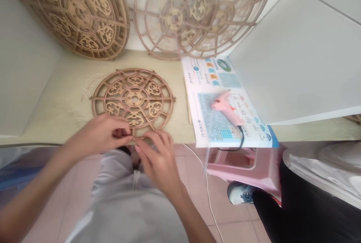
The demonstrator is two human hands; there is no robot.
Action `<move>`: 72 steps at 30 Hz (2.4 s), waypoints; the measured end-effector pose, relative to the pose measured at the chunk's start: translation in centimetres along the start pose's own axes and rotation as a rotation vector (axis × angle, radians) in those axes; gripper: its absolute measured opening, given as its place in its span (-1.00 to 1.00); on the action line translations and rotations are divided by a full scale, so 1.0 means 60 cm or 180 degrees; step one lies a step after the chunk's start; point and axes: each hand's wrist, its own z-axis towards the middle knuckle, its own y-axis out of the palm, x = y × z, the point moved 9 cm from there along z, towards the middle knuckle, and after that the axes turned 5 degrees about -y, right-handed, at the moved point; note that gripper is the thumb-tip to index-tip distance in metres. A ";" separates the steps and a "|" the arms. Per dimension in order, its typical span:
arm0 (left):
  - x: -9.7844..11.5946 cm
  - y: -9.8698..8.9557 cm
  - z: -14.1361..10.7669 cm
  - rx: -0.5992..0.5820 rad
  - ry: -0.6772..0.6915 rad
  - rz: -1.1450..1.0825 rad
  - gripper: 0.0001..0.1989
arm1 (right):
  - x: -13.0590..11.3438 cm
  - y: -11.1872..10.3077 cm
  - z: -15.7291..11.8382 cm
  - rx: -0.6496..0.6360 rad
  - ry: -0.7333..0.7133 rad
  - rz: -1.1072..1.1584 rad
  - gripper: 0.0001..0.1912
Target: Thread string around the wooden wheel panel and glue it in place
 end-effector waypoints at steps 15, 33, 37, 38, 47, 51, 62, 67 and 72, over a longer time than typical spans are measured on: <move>0.019 0.002 0.004 -0.0295 0.0188 0.0335 -0.82 | 0.009 0.004 -0.005 0.0071 0.0197 0.0158 -0.76; 0.015 0.013 -0.017 0.0119 0.0012 0.0355 -0.87 | -0.007 0.003 -0.013 0.0371 0.0037 -0.0140 -0.74; 0.018 0.013 -0.015 0.0081 0.0074 0.0277 -0.87 | -0.019 0.005 -0.010 0.0170 -0.0203 -0.0586 -0.74; 0.017 0.013 -0.014 0.0083 0.0088 0.0241 -0.88 | -0.021 0.006 -0.009 0.0117 -0.0242 -0.0645 -0.75; 0.004 0.014 -0.014 0.0184 0.0183 -0.0035 -0.86 | -0.016 0.005 -0.013 0.0051 -0.0177 -0.0545 -0.75; 0.023 0.012 -0.011 -0.0084 0.0436 0.0364 -0.83 | -0.011 0.008 -0.015 0.0040 -0.0093 -0.0473 -0.75; 0.051 0.020 0.002 -0.0446 0.0026 0.1372 -0.79 | -0.006 0.002 -0.018 0.0404 0.0192 -0.0120 -0.82; 0.041 0.019 -0.004 -0.0404 0.0000 0.1088 -0.80 | -0.001 0.001 -0.017 0.0534 0.0290 0.0000 -0.81; 0.041 0.021 -0.009 -0.0443 -0.0047 0.1137 -0.78 | 0.002 0.003 -0.022 0.0557 0.0238 0.0057 -0.79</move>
